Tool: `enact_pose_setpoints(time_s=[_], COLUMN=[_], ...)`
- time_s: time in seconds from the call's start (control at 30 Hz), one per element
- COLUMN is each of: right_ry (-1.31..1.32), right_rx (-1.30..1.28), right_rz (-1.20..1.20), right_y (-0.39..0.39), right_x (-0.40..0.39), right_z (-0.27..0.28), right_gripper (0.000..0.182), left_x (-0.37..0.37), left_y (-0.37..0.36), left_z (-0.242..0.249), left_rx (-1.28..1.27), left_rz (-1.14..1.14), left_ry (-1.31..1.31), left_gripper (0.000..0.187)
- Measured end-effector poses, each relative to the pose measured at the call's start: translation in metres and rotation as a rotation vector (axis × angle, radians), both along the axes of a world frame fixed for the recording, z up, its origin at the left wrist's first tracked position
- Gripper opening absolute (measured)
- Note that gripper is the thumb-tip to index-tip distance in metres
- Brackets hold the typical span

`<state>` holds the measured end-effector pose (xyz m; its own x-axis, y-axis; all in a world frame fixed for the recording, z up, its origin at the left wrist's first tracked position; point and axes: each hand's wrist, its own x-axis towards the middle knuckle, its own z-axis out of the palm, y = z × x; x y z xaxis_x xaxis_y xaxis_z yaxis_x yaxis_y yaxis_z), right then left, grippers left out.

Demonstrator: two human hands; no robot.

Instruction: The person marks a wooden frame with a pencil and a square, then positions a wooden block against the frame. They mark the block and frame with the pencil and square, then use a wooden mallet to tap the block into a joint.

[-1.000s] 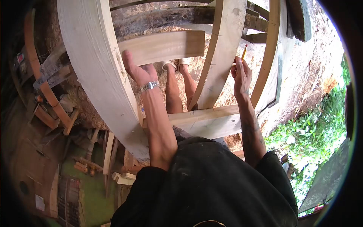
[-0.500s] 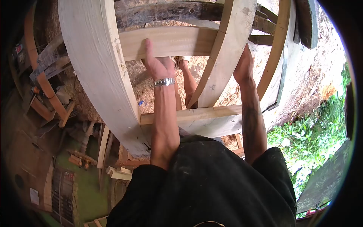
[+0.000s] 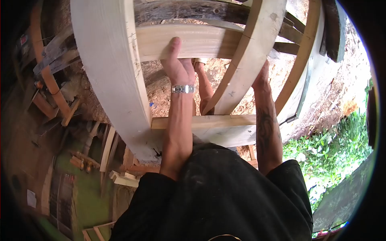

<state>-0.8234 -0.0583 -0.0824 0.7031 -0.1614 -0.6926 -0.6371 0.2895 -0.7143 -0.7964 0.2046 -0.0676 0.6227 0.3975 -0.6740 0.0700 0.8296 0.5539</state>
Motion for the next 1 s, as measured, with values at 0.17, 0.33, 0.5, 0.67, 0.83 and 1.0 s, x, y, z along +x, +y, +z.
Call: enact_pose_setpoints(time_s=[0.17, 0.33, 0.5, 0.67, 0.83, 1.0], right_ry=[-0.012, -0.005, -0.039, -0.179, -0.196, -0.08], right_rx=[-0.008, -0.125, -0.069, -0.262, -0.29, -0.229], right_rz=[-0.02, 0.023, 0.013, 0.256, 0.261, 0.082], right_y=[0.0, -0.005, -0.01, -0.025, -0.029, -0.024], right_x=[0.0, -0.003, -0.002, -0.006, -0.01, -0.009], right_z=[0.003, -0.004, -0.007, -0.018, -0.022, -0.026], right_gripper=[0.046, 0.048, 0.053, 0.051, 0.05, 0.05], left_x=[-0.007, -0.005, -0.004, -0.003, -0.004, -0.005], left_y=[0.002, 0.001, 0.001, 0.003, 0.003, 0.002], left_z=[0.0, 0.002, 0.005, 0.016, 0.015, 0.007], left_rx=[-0.014, 0.029, 0.046, 0.007, -0.001, 0.028], left_rz=[-0.014, 0.017, 0.018, 0.007, 0.011, 0.052], left_ry=[0.006, -0.006, 0.017, 0.097, 0.096, 0.028], left_gripper=[0.047, 0.052, 0.051, 0.048, 0.047, 0.048])
